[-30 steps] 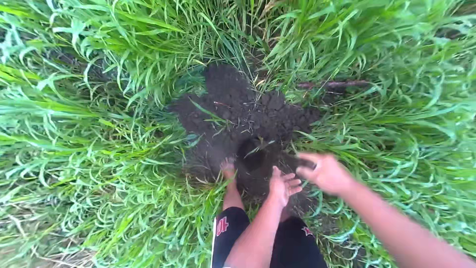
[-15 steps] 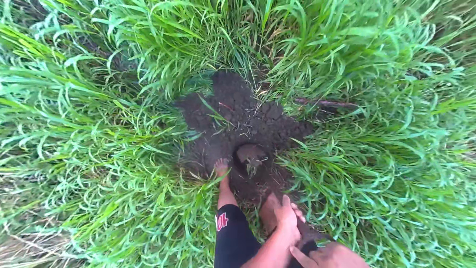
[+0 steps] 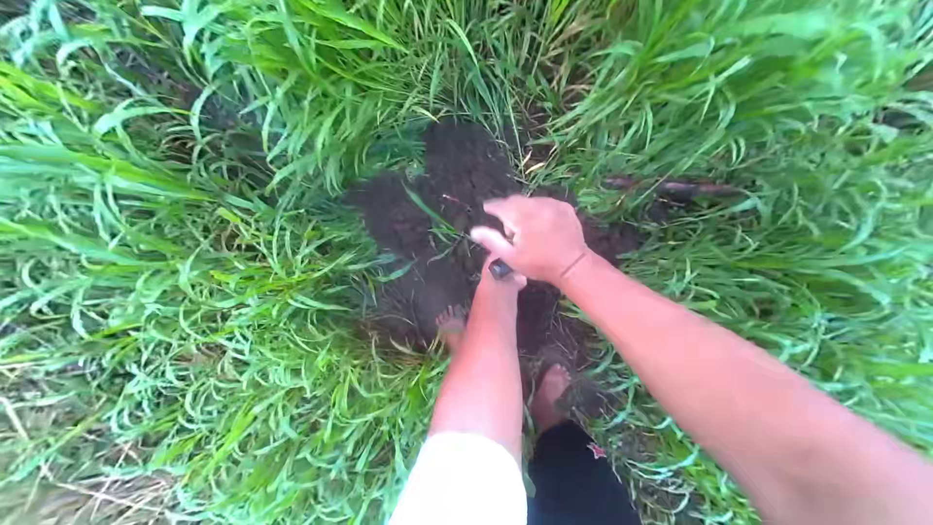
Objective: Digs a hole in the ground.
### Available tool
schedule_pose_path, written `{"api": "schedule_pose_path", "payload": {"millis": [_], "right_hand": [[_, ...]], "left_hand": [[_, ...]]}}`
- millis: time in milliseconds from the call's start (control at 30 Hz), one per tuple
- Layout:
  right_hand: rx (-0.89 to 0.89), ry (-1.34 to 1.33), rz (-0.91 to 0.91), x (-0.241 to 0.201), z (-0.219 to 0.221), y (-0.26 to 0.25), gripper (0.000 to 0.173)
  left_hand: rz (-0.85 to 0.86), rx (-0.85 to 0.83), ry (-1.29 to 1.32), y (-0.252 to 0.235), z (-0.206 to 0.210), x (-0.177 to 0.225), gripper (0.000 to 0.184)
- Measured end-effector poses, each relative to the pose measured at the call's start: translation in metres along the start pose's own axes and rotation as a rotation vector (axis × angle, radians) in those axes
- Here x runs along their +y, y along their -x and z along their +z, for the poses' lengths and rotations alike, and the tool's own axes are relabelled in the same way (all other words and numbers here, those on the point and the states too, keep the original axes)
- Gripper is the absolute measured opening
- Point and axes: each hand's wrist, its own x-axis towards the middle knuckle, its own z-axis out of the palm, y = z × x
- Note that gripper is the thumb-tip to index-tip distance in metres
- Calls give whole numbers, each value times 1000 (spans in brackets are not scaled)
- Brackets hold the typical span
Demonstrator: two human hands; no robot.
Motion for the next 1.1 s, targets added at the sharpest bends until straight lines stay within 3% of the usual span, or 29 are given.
{"api": "schedule_pose_path", "payload": {"millis": [67,100,200,267,367,400,500,533,633,767,833,900,1000,1067,1100], "right_hand": [[194,-213,315,7,5,20,46],[225,-343,497,10,5,49,52],[364,-793,1083,4,12,156,64],[466,-1070,1376,-20,6,215,55],[752,-1324,1619,-37,6,284,16],[804,-1378,1653,-35,10,305,13],[732,-1477,1582,-29,9,362,6],[658,-1461,1534,-28,-1,379,22],[419,-1376,1361,-31,-63,415,49],[142,-1265,1177,-42,-166,435,53],[40,-1248,1133,-45,-182,423,53],[-22,-1172,1093,-48,-144,393,52],[30,-974,1045,-64,-21,337,49],[80,-934,1037,-80,9,293,48],[83,-912,1057,-100,10,287,49]], "left_hand": [[-163,-31,450,-41,16,-42,19],[-242,9,483,-40,25,-51,20],[-250,12,86,-15,41,-92,31],[-254,14,-63,14,54,-139,44],[-360,102,149,47,71,-225,52],[-379,92,202,54,71,-246,48],[-446,121,246,67,71,-275,35],[-478,142,253,75,75,-276,30],[-495,123,233,129,95,-266,33],[-499,52,377,227,121,-225,30],[-523,70,439,237,117,-210,31],[-466,89,456,198,90,-214,27],[-397,113,464,103,25,-226,35],[-400,131,497,70,3,-199,39],[-424,140,485,77,-13,-196,39]]}}
